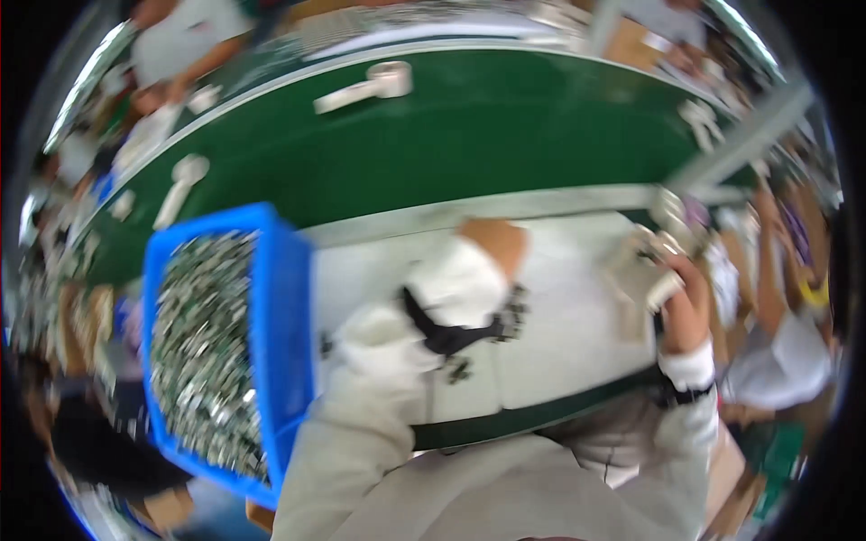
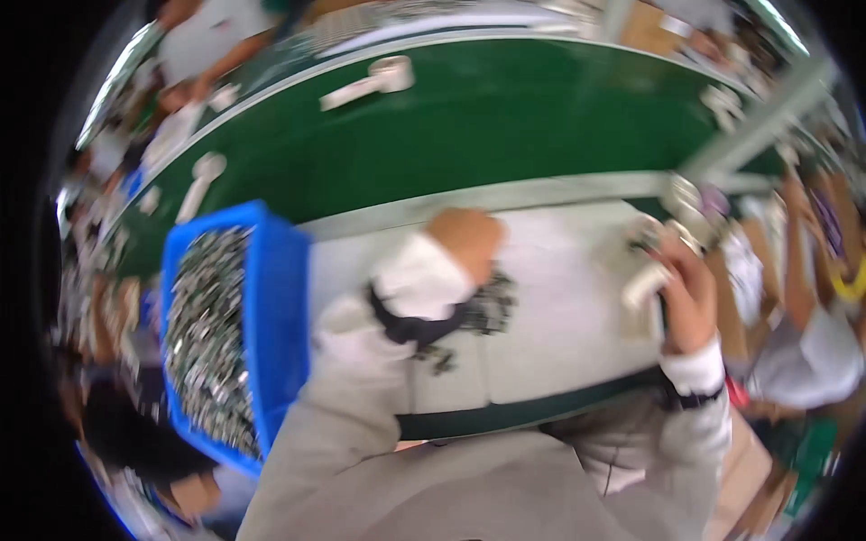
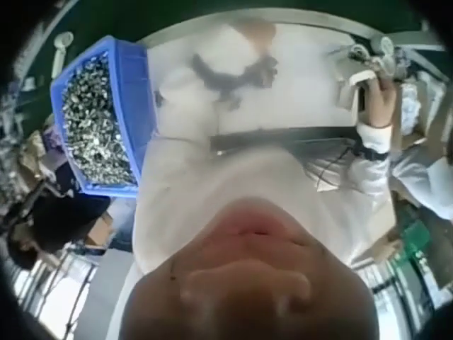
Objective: The person picks up a circuit board and a fan housing, connects the board to the internal wires by hand, and presses the board into the housing before placing it on the conveyor belt.
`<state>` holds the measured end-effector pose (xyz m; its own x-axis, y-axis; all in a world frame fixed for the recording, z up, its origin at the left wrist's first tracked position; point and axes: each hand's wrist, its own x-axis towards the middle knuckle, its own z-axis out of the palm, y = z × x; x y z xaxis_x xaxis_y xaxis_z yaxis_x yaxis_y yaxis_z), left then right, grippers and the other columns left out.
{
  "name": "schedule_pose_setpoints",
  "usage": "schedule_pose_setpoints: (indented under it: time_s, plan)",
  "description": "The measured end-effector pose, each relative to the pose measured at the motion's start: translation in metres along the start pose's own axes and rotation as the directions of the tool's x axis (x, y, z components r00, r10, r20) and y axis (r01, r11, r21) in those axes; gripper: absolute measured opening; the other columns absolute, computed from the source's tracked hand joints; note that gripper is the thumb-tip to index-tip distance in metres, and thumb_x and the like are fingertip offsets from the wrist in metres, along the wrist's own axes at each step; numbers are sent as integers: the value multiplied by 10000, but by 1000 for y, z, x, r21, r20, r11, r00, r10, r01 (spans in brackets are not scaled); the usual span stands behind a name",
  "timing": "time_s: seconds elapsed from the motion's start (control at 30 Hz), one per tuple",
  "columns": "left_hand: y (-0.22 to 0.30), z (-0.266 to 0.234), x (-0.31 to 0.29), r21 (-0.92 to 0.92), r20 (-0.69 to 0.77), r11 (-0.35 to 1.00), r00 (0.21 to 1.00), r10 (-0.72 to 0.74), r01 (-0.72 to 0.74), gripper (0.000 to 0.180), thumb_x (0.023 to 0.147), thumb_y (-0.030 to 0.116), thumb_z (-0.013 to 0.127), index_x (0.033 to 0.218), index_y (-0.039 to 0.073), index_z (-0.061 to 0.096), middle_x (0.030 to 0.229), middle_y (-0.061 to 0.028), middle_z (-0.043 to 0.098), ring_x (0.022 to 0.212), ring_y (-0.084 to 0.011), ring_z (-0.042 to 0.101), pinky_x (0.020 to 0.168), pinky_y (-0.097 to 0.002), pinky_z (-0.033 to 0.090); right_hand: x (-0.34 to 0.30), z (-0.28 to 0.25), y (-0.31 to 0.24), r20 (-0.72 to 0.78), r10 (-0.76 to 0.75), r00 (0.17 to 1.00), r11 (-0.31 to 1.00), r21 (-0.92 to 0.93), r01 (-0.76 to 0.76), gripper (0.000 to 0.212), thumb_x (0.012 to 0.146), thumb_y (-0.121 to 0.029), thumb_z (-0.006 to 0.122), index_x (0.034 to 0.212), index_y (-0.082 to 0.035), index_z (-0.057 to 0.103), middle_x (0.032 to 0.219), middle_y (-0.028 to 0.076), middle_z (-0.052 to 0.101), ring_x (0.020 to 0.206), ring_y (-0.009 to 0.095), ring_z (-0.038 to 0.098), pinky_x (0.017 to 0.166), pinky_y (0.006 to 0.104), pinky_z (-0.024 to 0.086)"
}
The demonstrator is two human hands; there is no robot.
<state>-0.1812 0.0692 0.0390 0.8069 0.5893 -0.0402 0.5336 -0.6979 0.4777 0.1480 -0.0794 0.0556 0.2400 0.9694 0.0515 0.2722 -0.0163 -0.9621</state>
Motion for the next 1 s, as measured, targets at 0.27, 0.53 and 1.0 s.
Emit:
schedule_pose_setpoints:
  time_s: [0.27, 0.53, 1.0]
  plan:
    - [28, 6, 29, 163, 17, 984, 997, -74, 71, 93, 707, 85, 706, 788, 53, 676, 808, -187, 677, 786, -387, 651, 723, -454, 533, 100, 17, -67, 104, 122, 987, 993, -19, -120, 284, 951, -227, 616, 1087, 22, 634, 977, 87, 686, 861, 133, 679, 751, 254, 535]
    - [58, -1, 29, 109, 41, 994, 999, -16, 12, 128, 722, 70, 687, 840, 40, 649, 816, -184, 680, 786, -378, 653, 715, -441, 526, 98, 98, -113, 494, -109, 863, 964, -161, 214, 334, 932, -224, 642, 1180, 0, 636, 1084, 70, 702, 957, 160, 653, 812, 295, 529]
    - [70, 21, 45, 29, 139, 995, 987, 85, -90, 146, 747, 47, 663, 885, 14, 630, 816, -176, 664, 773, -387, 641, 709, -440, 515, 33, -11, -5, 340, -317, 885, 476, -751, 459, 382, 850, -215, 728, 1200, -97, 633, 1191, 137, 593, 1091, 338, 579, 967, 416, 478]
